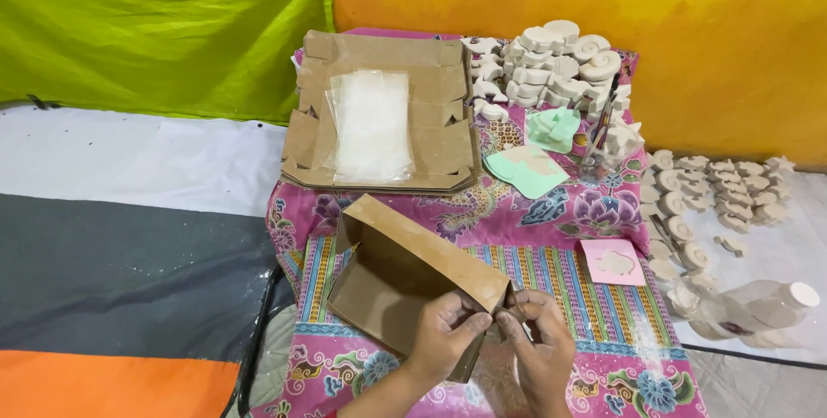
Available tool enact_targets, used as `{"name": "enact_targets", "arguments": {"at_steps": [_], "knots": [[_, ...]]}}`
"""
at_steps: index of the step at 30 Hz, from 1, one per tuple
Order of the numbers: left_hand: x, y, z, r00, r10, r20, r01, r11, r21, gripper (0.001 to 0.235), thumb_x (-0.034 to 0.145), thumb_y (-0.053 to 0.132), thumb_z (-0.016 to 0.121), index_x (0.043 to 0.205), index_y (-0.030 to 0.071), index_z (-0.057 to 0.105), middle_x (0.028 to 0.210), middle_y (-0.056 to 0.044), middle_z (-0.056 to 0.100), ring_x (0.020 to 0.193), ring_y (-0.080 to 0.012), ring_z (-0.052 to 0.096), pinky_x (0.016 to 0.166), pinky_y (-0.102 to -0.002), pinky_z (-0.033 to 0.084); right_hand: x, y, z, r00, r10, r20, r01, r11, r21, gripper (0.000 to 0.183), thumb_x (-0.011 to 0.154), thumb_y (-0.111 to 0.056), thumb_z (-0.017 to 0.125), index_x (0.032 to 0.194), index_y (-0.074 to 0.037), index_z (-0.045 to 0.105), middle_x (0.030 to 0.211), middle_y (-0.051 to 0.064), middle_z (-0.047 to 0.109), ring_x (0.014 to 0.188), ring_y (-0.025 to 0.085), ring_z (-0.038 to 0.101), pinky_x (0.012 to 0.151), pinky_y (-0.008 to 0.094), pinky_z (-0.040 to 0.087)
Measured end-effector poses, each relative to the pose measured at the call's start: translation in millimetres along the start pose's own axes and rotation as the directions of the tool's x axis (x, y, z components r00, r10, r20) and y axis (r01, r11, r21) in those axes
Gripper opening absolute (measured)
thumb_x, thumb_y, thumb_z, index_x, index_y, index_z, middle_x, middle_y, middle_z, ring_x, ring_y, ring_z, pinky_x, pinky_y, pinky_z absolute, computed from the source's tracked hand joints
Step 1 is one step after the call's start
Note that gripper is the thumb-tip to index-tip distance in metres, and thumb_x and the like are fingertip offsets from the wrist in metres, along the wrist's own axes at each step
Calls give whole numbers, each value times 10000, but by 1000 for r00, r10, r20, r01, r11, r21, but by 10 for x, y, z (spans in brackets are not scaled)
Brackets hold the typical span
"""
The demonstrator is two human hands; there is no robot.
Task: The person assembles a flat cardboard box by folding and taping its sides. Then, they place a plastic sheet inside the box and use a small tool to scrape and clean a white decorative piece, removing loose material.
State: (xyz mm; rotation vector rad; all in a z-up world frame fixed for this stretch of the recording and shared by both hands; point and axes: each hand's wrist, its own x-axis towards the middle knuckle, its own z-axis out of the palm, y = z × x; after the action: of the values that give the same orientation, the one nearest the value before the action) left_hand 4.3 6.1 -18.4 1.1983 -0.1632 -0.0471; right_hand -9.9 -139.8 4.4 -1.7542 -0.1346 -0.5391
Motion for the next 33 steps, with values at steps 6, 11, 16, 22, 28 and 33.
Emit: {"name": "enact_targets", "arguments": {"at_steps": [6,11,16,22,28,33], "knots": [[22,125,20,998,-30,48,30,1000,2,122,915,28,729,1033,-4,729,920,-111,766,852,-190,732,774,-307,625,76,50,-87,997,52,63,-56,996,70,96,828,-98,753,846,-4,748,996,106,666,929,217,655,691,313,632],[28,65,-7,997,-65,40,63,997,41,58,912,57,764,943,32,722,829,-72,734,765,-157,690,689,-285,579,93,64,-115,994,57,97,-67,993,100,110,812,-105,775,846,-2,758,997,105,662,943,217,662,711,316,654],[30,193,9,993,-48,105,51,998,-27,193,924,83,719,1100,7,732,987,-115,771,905,-212,731,827,-325,614,137,58,-159,985,87,146,-102,990,95,117,773,-86,811,822,10,766,986,112,656,976,236,646,811,351,620],[34,172,22,997,4,82,-1,999,-38,230,934,102,721,1140,2,737,1072,-123,781,1004,-219,741,903,-338,609,122,61,-158,986,71,148,-84,993,82,106,747,-88,834,818,-30,781,956,73,681,968,212,639,842,347,595],[40,82,9,996,18,86,-15,999,-39,253,931,141,734,1148,11,734,1106,-115,777,1054,-213,733,949,-334,591,104,73,-163,984,103,149,-122,985,125,126,730,-32,840,842,-8,790,989,97,680,1010,229,637,848,356,620],[43,79,23,999,24,-22,-20,988,152,130,920,177,773,912,49,794,853,-7,764,808,-81,667,720,-278,566,49,-61,-160,988,139,74,-149,974,173,133,815,-41,742,919,42,737,1065,179,719,975,270,718,808,360,679]]}}
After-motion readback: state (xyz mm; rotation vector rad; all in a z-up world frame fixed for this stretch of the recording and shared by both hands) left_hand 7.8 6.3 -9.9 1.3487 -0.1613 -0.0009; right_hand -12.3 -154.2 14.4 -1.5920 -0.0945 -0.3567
